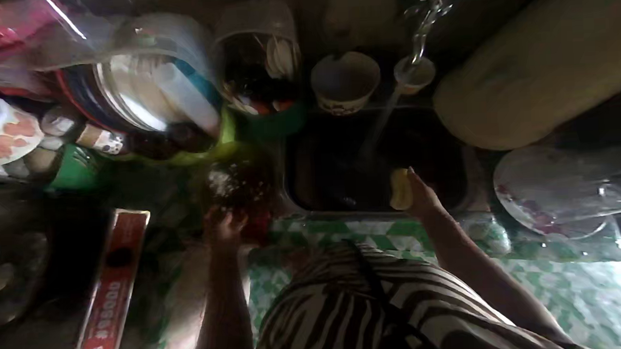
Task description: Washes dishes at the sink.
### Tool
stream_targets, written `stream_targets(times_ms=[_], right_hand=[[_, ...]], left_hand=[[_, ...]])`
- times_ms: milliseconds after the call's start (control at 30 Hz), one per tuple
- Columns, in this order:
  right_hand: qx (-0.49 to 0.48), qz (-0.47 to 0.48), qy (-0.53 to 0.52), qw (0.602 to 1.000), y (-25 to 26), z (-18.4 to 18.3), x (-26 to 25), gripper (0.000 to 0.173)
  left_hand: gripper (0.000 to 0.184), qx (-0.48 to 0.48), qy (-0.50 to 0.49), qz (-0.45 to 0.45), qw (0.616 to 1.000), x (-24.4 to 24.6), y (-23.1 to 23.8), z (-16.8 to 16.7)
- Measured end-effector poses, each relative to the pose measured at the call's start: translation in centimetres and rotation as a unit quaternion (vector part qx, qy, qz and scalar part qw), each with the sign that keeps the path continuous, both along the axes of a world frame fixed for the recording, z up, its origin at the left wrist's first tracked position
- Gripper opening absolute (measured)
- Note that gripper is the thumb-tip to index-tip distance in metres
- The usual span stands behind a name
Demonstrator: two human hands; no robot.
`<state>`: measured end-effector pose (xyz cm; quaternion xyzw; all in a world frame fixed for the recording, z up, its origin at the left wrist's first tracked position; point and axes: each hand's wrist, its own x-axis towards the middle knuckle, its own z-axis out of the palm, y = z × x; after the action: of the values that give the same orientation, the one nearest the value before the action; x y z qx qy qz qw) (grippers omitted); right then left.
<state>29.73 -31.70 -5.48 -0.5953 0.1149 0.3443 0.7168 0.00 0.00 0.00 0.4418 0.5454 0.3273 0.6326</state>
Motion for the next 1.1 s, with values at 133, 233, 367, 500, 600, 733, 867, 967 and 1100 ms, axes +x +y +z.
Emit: stream_targets(times_ms=[133,233,367,500,600,733,867,967,1100], right_hand=[[0.014,0.0,0.0,1.0,-0.6,0.0,0.3,0.044],[0.039,-0.004,-0.006,0.999,-2.0,0.2,0.4,0.041],[0.03,-0.037,-0.01,0.999,-4.3,0.5,0.7,0.04],[0.035,-0.067,-0.006,0.997,-6.1,0.4,0.7,0.039],[0.029,-0.083,-0.01,0.996,-6.8,0.3,0.6,0.039],[0.026,-0.079,-0.008,0.996,-6.7,0.1,0.5,0.038],[0.03,-0.065,0.0,0.997,-5.6,0.0,0.5,0.037],[0.029,-0.039,-0.016,0.999,-4.4,-0.5,0.5,0.038],[0.026,-0.013,-0.025,0.999,-3.0,-0.6,0.4,0.037]], left_hand=[[0.052,-0.057,-0.054,-0.069,0.995,7.1,-1.6,-3.4],[0.055,-0.106,-0.078,-0.111,0.985,12.6,-4.1,-4.7],[0.057,-0.135,-0.065,-0.166,0.975,17.7,-7.4,-5.3],[0.056,-0.139,-0.06,-0.212,0.965,20.7,-9.1,-5.5],[0.051,-0.142,-0.053,-0.216,0.964,22.2,-9.6,-5.5],[0.054,-0.132,-0.042,-0.2,0.97,21.8,-9.3,-5.8],[0.058,-0.115,-0.025,-0.187,0.975,19.6,-7.8,-6.1],[0.057,-0.11,-0.01,-0.187,0.976,17.8,-7.3,-6.3],[0.054,-0.102,-0.026,-0.166,0.98,16.7,-8.5,-6.9]])
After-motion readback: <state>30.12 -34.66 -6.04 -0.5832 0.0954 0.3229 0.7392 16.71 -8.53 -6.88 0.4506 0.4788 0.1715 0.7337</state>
